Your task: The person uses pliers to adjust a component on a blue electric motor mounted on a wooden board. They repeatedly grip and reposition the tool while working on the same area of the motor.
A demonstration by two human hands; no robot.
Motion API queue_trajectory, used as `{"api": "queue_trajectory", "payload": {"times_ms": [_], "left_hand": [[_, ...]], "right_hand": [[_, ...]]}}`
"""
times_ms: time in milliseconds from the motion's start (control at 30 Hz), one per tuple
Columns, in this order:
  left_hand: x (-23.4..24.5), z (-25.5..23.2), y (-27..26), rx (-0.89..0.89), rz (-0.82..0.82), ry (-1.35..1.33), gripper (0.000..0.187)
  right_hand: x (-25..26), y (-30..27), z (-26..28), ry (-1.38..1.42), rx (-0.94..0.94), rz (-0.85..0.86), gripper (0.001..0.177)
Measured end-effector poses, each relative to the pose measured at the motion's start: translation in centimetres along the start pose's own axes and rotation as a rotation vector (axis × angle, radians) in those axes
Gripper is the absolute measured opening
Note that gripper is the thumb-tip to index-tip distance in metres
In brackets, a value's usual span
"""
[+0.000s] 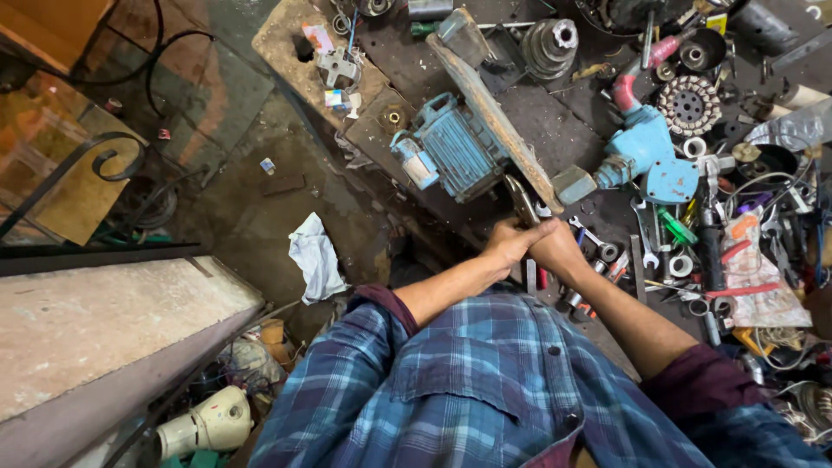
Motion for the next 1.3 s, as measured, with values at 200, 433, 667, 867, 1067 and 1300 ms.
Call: {"api": "queue_trajectory", "payload": {"times_ms": [200, 433, 667, 867, 1067, 1300], "left_hand": [[-0.3, -0.5, -0.8, -0.027, -0.086, 0.006, 0.053], [-0.6, -2.5, -1.8, -0.031, -0.148, 0.016, 0.053], [-0.8, -1.7, -1.7, -0.005, -0.168, 0.112, 0.051], [1.9, -0.1, 1.6, 0.048, -0.004, -0.158, 0.048], [1.9, -1.4, 3.6, 0.008, -0.083, -0.200, 0.039], [1.9, -4.4, 0.6, -0.083, -0.113, -0.017, 0.030]], "right_hand": [[-0.4, -0.2, -0.3, -0.029, -0.024, -0.030, 0.027], [-0.3, 0.5, -0.5, -0.131, 0.113, 0.011, 0.022], [1.9, -0.2, 1.3, 0.179, -0.229, -0.018, 0.030], [4.6, -2.2, 3.6, 0.314, -0.207, -0.037, 0.038], [5.7, -4.0, 6.2, 0.305, -0.258, -0.076, 0.053], [8.5, -3.1, 6.4, 0.728, -0.531, 0.282, 0.053]]}}
Point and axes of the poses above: each hand's wrist, its own y-axis towards the middle knuckle, its own x-axis out of the back of the hand, z = x × y, the point moved 1 cm from there along y, towards the middle knuckle, and after that the axes turned 11 degrees about -z, right-handed, at the moved point
